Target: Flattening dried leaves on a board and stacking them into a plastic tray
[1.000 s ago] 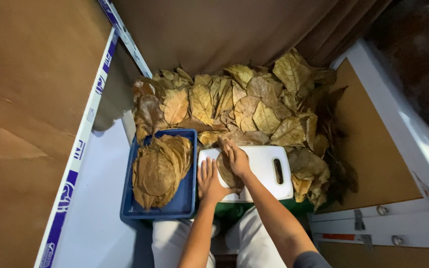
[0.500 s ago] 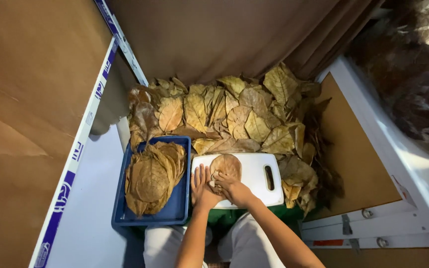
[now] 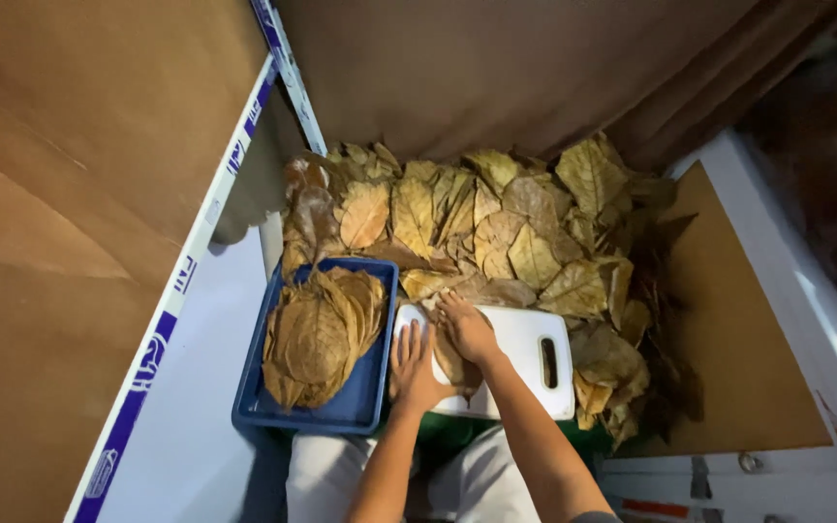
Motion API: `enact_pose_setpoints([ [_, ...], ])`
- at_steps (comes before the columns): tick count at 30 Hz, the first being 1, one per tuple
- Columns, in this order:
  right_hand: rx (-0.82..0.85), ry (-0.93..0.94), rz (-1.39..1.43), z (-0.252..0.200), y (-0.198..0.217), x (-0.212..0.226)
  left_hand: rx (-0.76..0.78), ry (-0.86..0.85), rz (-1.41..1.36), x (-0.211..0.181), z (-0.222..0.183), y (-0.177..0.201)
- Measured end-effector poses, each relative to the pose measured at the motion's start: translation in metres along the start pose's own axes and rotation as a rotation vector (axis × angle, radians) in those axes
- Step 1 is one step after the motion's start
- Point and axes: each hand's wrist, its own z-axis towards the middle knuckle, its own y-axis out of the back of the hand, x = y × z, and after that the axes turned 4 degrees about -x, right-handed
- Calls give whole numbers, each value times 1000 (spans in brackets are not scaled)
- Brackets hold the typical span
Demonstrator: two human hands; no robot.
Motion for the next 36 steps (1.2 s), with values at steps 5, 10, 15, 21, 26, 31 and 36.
enact_pose_setpoints([
  [5,-67,-135,168,2,31,7,14,6,21,1,2,0],
  [10,-117,-163,154,-64,50,37,113,38,79,-8,-2,14],
  [15,-81,107,-7,-112,23,42,113,32,121,-10,0,17],
  [21,-85,14,6,-83,20,23,187,62,99,-6,3,10],
  [26,-30,-45,-45,-46,10,-9,164,69,60,-6,3,11],
  [31,-3,-115,-99,-18,11,-30,171,80,0,-13,4,19],
  [36,-162,-285,55,-19,23,-25,220,80,119,-16,3,26],
])
